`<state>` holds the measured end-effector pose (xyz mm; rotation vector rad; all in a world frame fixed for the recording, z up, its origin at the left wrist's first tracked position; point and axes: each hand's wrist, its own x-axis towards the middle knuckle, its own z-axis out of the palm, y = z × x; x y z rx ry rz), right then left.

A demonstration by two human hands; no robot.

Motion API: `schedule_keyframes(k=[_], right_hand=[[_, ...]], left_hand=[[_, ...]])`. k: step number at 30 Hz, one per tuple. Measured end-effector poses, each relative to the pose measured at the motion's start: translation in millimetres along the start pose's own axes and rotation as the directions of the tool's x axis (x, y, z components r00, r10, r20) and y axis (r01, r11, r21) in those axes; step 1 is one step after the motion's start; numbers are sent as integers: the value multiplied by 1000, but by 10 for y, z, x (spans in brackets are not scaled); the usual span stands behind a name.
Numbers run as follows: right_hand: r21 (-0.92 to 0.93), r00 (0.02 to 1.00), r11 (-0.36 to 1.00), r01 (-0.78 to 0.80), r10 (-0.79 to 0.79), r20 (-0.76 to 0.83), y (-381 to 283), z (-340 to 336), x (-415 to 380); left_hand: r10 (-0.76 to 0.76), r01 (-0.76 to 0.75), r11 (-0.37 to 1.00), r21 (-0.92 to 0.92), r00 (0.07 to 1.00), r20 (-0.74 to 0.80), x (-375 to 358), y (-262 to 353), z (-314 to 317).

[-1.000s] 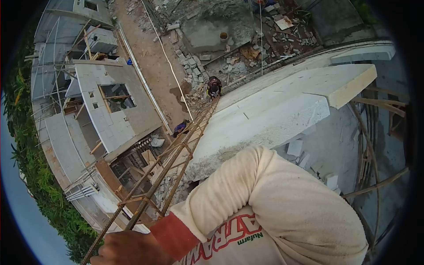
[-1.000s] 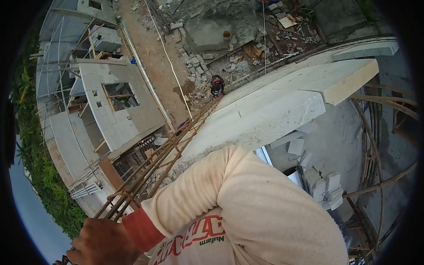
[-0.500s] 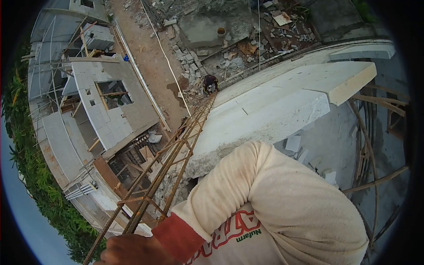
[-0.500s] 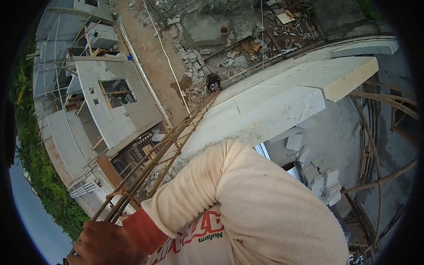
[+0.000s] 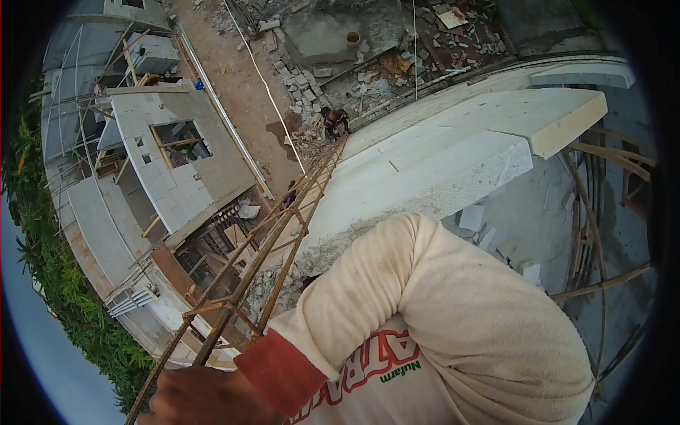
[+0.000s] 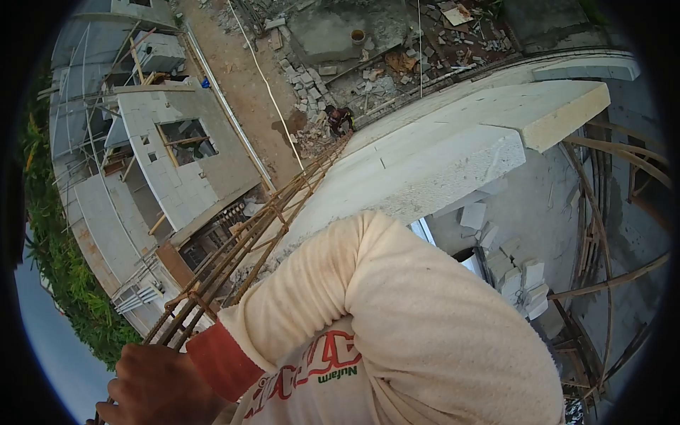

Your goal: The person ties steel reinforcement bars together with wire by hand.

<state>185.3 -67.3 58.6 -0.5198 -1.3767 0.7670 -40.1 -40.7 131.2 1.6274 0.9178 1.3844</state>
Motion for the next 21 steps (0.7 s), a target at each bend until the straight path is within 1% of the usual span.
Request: schedule_keyframes(k=[4,6,8,10,13,15,17,19,21], right_hand=[[-38,998,998,56,-56,14,12,86,2],[-79,999,997,-21,19,-32,-34,112,16],[-58,999,998,-25,22,-49,-30,85,25],[23,999,999,41,-40,-37,50,-41,50],[15,994,998,53,-52,-97,67,-116,91],[-59,997,996,-74,74,3,48,-30,180],[-104,991,989,-102,110,72,99,-24,206],[-112,995,991,-80,86,51,217,-59,216],[-97,999,995,-36,34,-30,356,-107,222]], left_hand=[[11,-11,1000,7,1000,12,65,74,-24],[18,-18,1000,11,1000,22,74,118,-19],[22,-23,1000,7,999,36,89,148,-4],[26,-26,1000,5,998,48,112,157,7],[32,-32,999,8,998,57,134,173,22],[34,-34,999,5,997,68,167,164,36],[28,-28,1000,-1,996,80,203,137,53],[32,-32,999,-3,996,78,214,106,62],[31,-30,999,-9,995,92,255,86,63]])
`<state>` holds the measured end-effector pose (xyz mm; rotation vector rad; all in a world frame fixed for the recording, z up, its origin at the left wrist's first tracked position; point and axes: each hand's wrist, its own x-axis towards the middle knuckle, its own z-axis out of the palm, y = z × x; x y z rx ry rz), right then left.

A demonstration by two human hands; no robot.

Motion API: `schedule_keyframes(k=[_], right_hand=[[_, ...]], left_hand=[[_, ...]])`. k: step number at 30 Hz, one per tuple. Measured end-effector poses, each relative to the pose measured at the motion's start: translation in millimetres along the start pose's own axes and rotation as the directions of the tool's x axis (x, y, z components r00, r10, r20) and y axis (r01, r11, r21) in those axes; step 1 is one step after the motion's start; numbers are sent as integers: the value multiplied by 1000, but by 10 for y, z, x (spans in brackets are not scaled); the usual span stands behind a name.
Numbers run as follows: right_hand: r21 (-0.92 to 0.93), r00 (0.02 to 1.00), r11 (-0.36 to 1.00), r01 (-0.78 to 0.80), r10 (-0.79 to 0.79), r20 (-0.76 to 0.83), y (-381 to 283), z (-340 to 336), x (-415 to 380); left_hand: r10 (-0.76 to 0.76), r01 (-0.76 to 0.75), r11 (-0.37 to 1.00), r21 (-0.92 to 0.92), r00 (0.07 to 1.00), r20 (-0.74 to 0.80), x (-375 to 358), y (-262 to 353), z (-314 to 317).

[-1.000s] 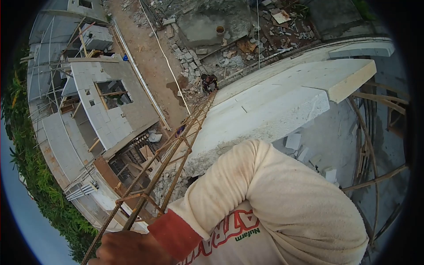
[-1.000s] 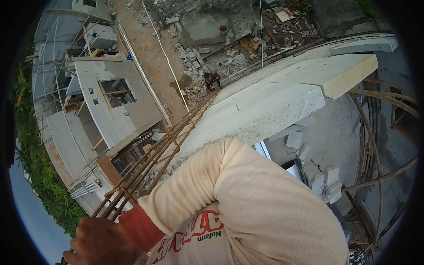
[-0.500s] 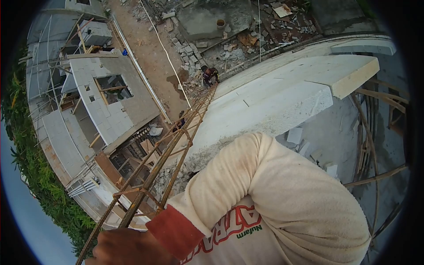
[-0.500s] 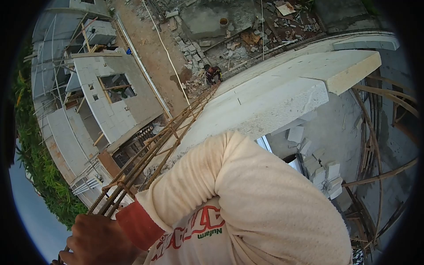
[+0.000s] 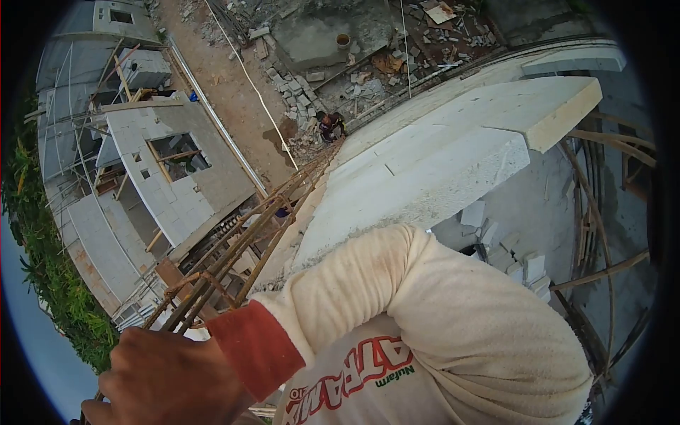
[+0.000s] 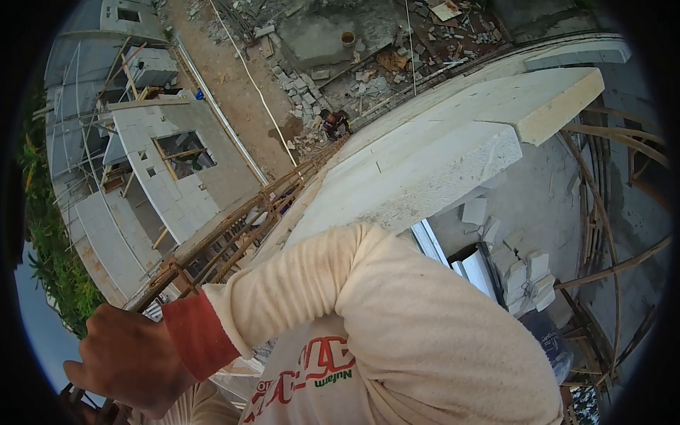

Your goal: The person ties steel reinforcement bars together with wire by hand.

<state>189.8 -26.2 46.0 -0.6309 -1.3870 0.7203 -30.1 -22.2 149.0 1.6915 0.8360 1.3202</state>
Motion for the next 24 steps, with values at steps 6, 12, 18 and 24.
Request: schedule_keyframes(k=[6,12,18,24], right_hand=[[17,989,999,49,-46,-142,221,-50,-99],[46,997,997,65,-67,30,356,-108,-315],[50,992,998,34,-40,121,451,-64,-468],[5,986,1000,-14,13,163,608,-46,-531]], left_hand=[[-1,1,1000,15,1000,25,102,72,-25],[22,-27,998,52,996,82,190,315,-53],[34,-33,996,-80,999,22,35,138,8],[-114,135,986,94,972,-207,-150,85,-310]])
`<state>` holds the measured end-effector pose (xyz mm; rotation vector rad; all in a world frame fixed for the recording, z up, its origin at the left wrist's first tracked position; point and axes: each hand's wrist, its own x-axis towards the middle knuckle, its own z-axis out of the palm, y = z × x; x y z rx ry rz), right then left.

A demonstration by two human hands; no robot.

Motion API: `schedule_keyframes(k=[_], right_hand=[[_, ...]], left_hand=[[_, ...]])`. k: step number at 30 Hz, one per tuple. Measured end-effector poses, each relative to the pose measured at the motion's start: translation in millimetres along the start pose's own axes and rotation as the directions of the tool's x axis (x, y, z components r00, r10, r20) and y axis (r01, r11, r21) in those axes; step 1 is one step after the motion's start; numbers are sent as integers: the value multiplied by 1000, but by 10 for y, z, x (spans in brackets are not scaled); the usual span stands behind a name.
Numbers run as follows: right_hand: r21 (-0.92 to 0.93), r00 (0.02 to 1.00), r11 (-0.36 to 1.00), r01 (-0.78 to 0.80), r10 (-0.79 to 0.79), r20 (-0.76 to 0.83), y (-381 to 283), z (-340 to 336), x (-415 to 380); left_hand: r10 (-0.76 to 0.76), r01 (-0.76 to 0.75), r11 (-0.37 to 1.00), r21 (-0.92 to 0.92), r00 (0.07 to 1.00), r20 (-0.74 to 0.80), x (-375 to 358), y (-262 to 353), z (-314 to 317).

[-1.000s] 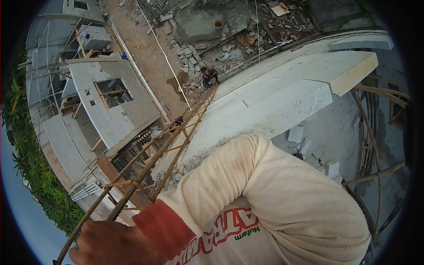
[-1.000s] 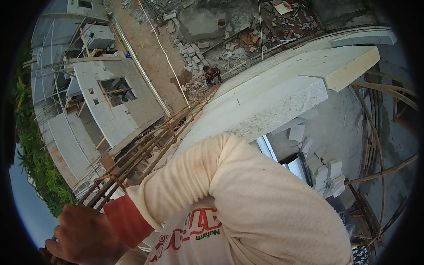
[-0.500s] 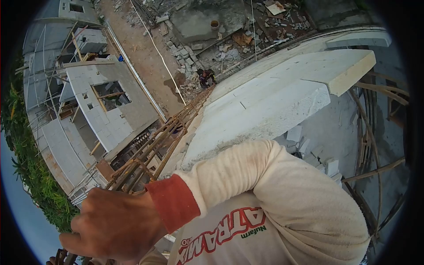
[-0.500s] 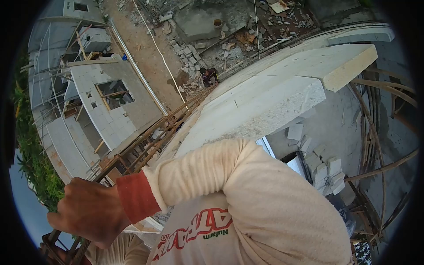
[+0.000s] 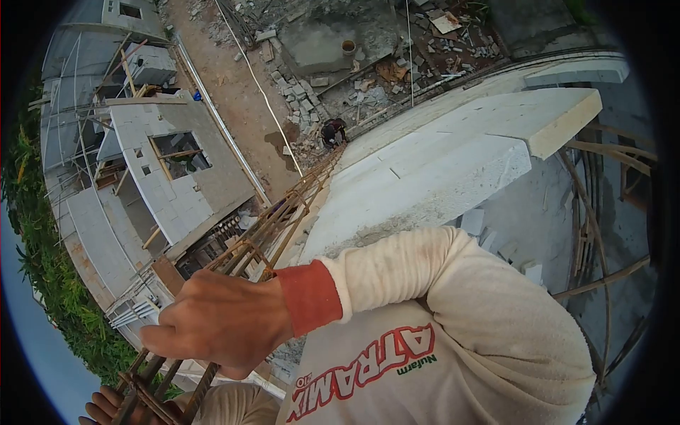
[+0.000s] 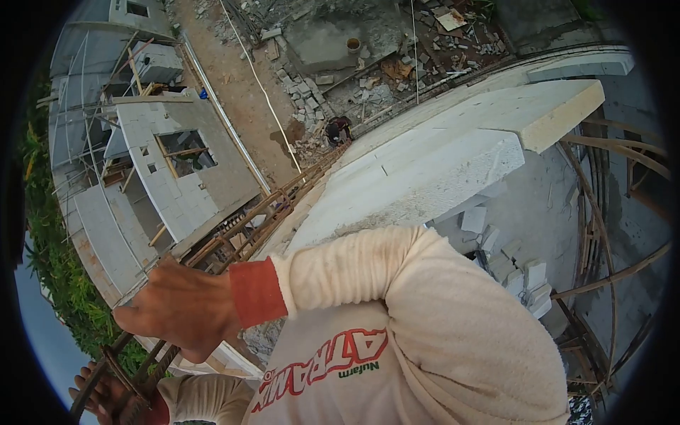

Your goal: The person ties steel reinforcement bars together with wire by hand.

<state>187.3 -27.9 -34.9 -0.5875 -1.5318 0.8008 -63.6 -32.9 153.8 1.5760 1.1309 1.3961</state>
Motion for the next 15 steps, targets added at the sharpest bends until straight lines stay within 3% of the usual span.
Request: schedule_keyframes(k=[2,4,5,8,13,15], right_hand=[[-16,1000,1000,-16,16,22,90,-1,-40],[-26,999,999,-23,24,47,177,-9,-87],[-29,998,999,-42,43,53,201,-11,-113],[-33,994,996,-82,84,62,276,-11,-199],[-29,987,990,-136,138,77,399,48,-377],[-32,983,987,-155,158,96,443,63,-459]], left_hand=[[-37,39,999,-26,997,68,-8,-84,-116],[48,27,973,-229,948,314,57,-255,-6],[114,-60,974,-218,963,246,59,-346,309],[124,-80,967,-241,977,172,-4,-516,509],[55,40,952,-303,953,299,-19,-745,225],[15,21,973,-230,988,151,-183,-805,290]])
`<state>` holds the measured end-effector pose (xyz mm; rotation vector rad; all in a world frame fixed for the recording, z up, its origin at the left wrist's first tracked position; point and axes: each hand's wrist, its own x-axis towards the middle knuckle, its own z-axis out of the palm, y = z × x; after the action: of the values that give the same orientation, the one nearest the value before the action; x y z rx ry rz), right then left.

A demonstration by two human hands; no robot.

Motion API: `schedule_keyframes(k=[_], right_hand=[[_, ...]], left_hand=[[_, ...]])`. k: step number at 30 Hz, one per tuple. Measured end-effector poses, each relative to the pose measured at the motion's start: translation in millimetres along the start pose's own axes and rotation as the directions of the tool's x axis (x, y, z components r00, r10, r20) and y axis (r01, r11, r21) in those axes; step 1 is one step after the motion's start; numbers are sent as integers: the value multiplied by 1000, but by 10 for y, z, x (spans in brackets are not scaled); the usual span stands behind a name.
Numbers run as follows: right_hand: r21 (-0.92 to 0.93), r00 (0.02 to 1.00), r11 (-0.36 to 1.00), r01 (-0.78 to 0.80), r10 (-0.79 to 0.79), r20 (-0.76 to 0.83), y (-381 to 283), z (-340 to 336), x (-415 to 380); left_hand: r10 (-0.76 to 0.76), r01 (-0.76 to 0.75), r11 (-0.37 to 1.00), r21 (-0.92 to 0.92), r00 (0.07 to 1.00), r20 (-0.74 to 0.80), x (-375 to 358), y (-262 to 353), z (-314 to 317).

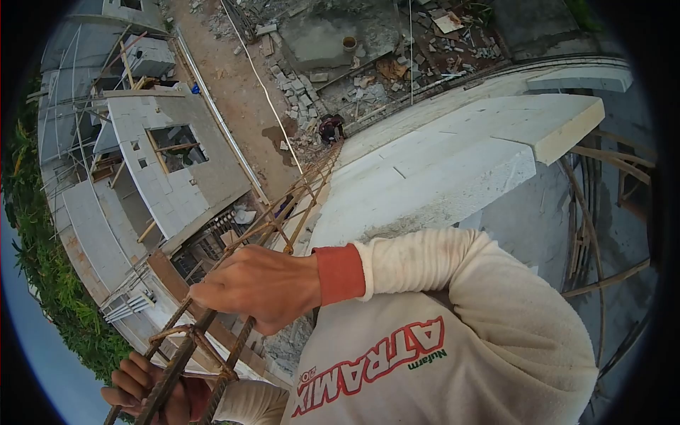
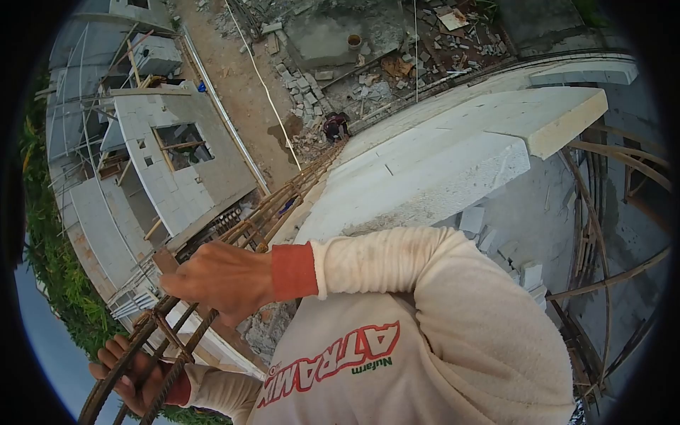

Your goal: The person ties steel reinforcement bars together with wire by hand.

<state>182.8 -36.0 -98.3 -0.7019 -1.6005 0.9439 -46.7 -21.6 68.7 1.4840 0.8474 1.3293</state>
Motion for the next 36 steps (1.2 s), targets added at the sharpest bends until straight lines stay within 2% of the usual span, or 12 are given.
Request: schedule_keyframes(k=[1,2,7,9,10,13,17,20,24,29,35,36], right_hand=[[-2,1000,1000,-7,7,9,34,5,-30],[-8,1000,1000,-20,20,20,68,9,-60],[2,984,991,-133,132,122,204,8,-262],[-3,989,992,-125,124,80,283,88,-364],[-13,991,993,-119,120,62,327,100,-401],[-62,987,989,-136,140,77,376,131,-473],[-22,984,986,-162,164,77,484,224,-537],[-10,980,983,-182,183,76,524,330,-628],[-13,975,978,-206,207,84,550,383,-664],[6,978,980,-201,200,65,498,399,-668],[9,979,980,-197,197,61,537,433,-697],[4,978,980,-200,199,63,566,436,-719]], left_hand=[[5,-2,999,39,997,-78,-33,-44,80],[-9,8,1000,-11,999,-44,-84,-90,-2],[-24,25,1000,8,999,-42,-295,-359,-16],[-6,5,999,49,1000,12,-336,-467,27],[0,0,1000,-9,1000,10,-391,-535,-14],[-20,20,999,28,1000,-14,-483,-624,-23],[-52,52,999,9,999,-15,-538,-674,-8],[-36,33,996,-77,999,-37,-613,-763,-59],[-43,43,999,2,999,10,-691,-815,-201],[-54,54,998,13,998,-22,-802,-795,-199],[-79,78,997,-11,981,-179,-961,-866,-207],[-67,56,996,-64,980,-190,-979,-904,-201]])
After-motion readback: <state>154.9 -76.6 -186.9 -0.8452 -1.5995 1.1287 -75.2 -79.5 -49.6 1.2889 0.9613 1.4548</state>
